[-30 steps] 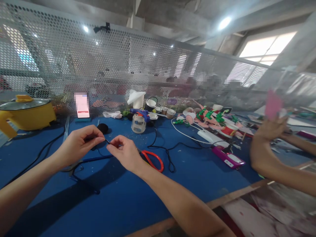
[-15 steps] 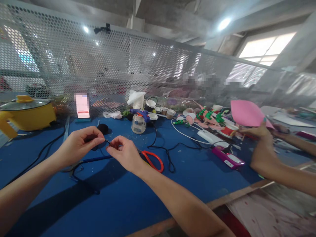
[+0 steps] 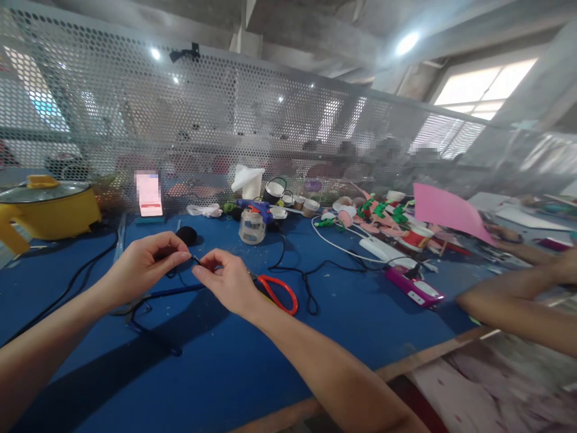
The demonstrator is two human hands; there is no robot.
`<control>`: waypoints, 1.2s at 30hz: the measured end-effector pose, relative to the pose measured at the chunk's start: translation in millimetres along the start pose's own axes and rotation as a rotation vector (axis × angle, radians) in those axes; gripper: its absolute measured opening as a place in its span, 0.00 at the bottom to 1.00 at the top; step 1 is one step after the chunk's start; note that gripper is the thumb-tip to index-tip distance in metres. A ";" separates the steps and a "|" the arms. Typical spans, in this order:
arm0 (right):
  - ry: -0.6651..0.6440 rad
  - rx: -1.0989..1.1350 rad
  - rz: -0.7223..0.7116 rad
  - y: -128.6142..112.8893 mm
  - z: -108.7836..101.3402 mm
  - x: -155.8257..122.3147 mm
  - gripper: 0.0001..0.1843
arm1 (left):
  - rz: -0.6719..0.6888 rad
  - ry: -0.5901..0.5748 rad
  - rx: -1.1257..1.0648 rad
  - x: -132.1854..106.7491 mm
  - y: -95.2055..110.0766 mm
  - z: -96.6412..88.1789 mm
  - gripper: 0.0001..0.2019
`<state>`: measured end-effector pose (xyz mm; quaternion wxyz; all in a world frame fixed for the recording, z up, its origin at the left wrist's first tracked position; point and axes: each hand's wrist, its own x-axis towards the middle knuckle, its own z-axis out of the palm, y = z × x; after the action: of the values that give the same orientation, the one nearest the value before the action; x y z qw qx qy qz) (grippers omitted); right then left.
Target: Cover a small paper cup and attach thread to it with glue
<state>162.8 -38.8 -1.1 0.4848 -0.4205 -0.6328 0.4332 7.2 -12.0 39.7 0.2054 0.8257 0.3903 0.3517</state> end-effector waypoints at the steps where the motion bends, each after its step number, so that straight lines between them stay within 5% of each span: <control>1: -0.002 -0.001 -0.002 0.2 0.0 0.1 0.09 | 0.001 -0.002 0.003 0.1 0.2 0.0 0.09; 20: -0.001 0.008 -0.025 1.1 0.5 -0.5 0.09 | 0.025 -0.016 0.031 0.1 -2.1 -6.9 0.08; 36: -0.005 -0.080 -0.066 -5.1 -1.7 -3.4 0.08 | 0.234 -0.166 0.372 -0.3 7.9 -21.7 0.08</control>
<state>164.6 -43.2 3.2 0.4802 -0.4172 -0.6645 0.3923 -5.1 -15.6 58.9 0.0390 0.9151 0.3317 0.2261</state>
